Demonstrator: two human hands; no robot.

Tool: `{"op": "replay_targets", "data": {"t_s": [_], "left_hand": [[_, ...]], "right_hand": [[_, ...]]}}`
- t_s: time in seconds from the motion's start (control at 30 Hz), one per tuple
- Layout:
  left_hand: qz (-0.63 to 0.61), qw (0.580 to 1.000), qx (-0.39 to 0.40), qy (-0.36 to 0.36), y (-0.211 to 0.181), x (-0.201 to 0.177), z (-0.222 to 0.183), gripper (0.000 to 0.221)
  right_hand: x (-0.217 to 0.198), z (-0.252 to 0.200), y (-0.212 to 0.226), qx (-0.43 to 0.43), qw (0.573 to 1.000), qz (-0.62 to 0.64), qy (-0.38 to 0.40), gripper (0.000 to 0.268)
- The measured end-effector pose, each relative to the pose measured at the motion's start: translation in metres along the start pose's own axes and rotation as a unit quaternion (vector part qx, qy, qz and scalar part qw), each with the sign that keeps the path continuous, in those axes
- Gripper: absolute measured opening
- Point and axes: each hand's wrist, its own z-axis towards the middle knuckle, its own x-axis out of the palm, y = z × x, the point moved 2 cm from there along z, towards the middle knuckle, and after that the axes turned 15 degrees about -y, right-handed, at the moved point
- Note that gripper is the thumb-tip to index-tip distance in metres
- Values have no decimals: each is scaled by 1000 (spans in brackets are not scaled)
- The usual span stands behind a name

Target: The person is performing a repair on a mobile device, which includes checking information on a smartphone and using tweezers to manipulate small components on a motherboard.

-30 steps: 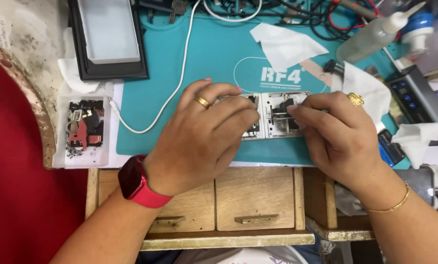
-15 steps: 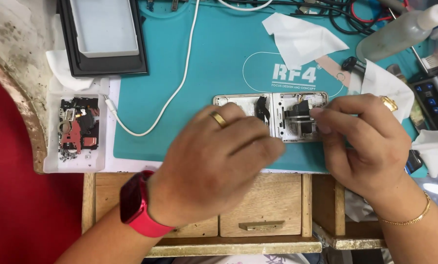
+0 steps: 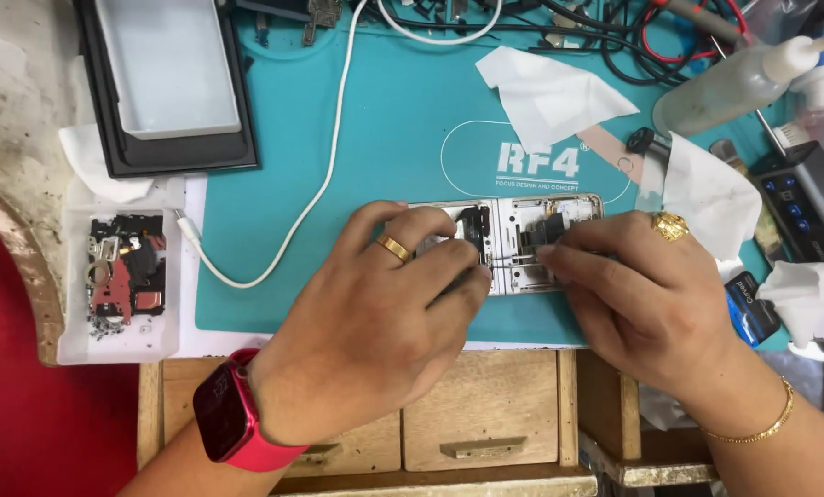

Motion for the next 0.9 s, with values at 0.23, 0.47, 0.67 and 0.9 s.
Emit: {"op": "replay_targets", "data": {"t_s": [0.23, 0.47, 0.67, 0.9], "left_hand": [[26, 1000, 12, 5, -2, 1, -1, 19], [-4, 1000, -12, -4, -1, 3, -2, 15], [4, 1000, -16, -1, 1, 3, -1, 19], [-5, 999, -31, 17, 4, 5, -1, 25]], "right_hand": [[-1, 1, 2, -6, 1000, 2, -4, 16], [-1, 0, 3, 3, 1000, 4, 14, 18], [0, 3, 3, -2, 1000, 2, 1, 15], [0, 2, 1, -4, 1000, -5, -5, 16]]}}
